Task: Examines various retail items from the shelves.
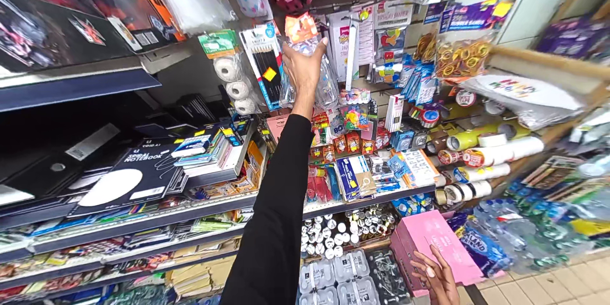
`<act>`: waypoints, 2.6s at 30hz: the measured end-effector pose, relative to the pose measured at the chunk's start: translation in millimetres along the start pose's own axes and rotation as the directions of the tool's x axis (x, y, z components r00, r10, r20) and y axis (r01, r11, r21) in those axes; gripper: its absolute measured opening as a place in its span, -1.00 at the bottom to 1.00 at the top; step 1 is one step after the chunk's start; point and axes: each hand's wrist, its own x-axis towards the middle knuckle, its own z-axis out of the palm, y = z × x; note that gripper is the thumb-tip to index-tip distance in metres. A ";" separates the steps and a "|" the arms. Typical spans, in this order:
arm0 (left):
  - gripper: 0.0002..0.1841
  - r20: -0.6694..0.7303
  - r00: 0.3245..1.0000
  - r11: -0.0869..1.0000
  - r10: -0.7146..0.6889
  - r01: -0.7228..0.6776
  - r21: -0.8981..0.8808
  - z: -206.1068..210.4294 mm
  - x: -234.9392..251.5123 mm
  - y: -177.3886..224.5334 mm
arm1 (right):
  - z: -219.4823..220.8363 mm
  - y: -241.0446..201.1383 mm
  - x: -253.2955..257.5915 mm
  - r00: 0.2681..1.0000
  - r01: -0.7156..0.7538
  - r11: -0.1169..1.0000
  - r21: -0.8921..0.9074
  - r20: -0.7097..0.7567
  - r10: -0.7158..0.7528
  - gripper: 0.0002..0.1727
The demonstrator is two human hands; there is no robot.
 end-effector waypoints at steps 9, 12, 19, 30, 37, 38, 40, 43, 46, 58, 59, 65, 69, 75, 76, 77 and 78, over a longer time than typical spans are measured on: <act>-0.50 0.082 0.993 0.988 -0.083 0.093 -0.126 1.6 45.0 1.4 | 6.9 -0.2 -2.3 0.997 -0.045 0.999 -0.010 0.066 0.045 -0.16; -0.65 0.160 0.982 0.932 -0.104 0.152 -0.328 5.6 62.3 -15.2 | 14.1 -15.4 -3.7 0.996 -0.082 0.996 -0.032 0.030 0.083 -0.20; -0.52 0.379 0.913 0.691 -0.152 0.372 -0.619 -4.6 54.9 2.9 | 9.5 -8.0 -3.7 0.996 -0.079 0.996 -0.037 0.045 0.081 -0.22; -0.72 0.306 0.951 0.842 0.045 0.129 -0.524 -5.3 73.2 -4.0 | -14.5 18.2 -16.3 0.996 -0.064 0.998 -0.002 0.069 0.064 -0.35; -0.36 0.359 0.932 0.797 -0.043 0.249 -0.550 -14.1 75.1 7.7 | -10.2 17.3 -19.1 0.993 -0.097 0.995 0.037 0.065 0.095 -0.40; -0.38 0.340 0.939 0.814 -0.043 0.231 -0.533 -13.3 75.8 9.0 | -9.2 16.0 -20.3 0.993 -0.102 0.995 0.023 0.064 0.100 -0.41; -0.41 0.328 0.942 0.825 -0.073 0.242 -0.511 -11.4 78.0 11.3 | -11.9 15.9 -21.3 0.992 -0.112 0.994 0.003 0.057 0.112 -0.39; -0.39 0.336 0.934 0.823 -0.124 0.286 -0.491 -14.6 79.1 13.7 | -12.0 11.1 -23.3 0.991 -0.133 0.991 0.018 0.031 0.132 -0.41; -0.47 0.318 0.941 0.850 -0.114 0.258 -0.460 -17.0 80.8 16.2 | -16.4 13.1 -25.8 0.991 -0.130 0.991 0.032 0.012 0.130 -0.42; -0.71 0.204 0.940 0.703 0.274 -0.051 -0.709 -44.9 40.9 49.5 | -26.1 20.7 -22.2 0.990 -0.132 0.991 0.012 0.051 0.132 -0.41; -0.69 0.217 0.931 0.680 0.294 -0.044 -0.732 -57.0 22.1 53.1 | -23.3 18.9 -17.9 0.991 -0.117 0.993 -0.007 0.068 0.117 -0.41; -0.62 0.339 0.904 0.620 0.260 0.113 -0.776 -114.5 -132.4 14.3 | 35.9 -19.9 34.0 0.940 0.074 0.994 -0.080 0.338 -0.043 -0.29; -0.59 0.461 0.881 0.634 0.107 0.297 -0.714 -140.4 -221.1 -31.6 | 95.4 -44.8 68.7 0.838 -0.029 0.997 0.073 0.545 -0.015 -0.06; -0.61 0.366 0.929 0.676 -0.053 0.303 -0.671 -150.2 -268.0 -100.5 | 147.8 -35.7 52.2 0.667 -0.545 0.753 0.368 0.734 0.124 -0.10; -0.59 0.370 0.926 0.679 -0.071 0.316 -0.662 -153.2 -270.9 -112.3 | 151.2 -29.1 45.8 0.648 -0.584 0.726 0.362 0.747 0.149 -0.14; -0.58 0.375 0.922 0.678 -0.093 0.334 -0.654 -157.0 -273.8 -123.5 | 153.5 -22.6 39.0 0.632 -0.610 0.712 0.346 0.755 0.174 -0.18; -0.59 0.375 0.919 0.674 -0.120 0.353 -0.649 -160.4 -277.5 -133.8 | 153.9 -16.6 32.1 0.617 -0.627 0.706 0.327 0.763 0.194 -0.21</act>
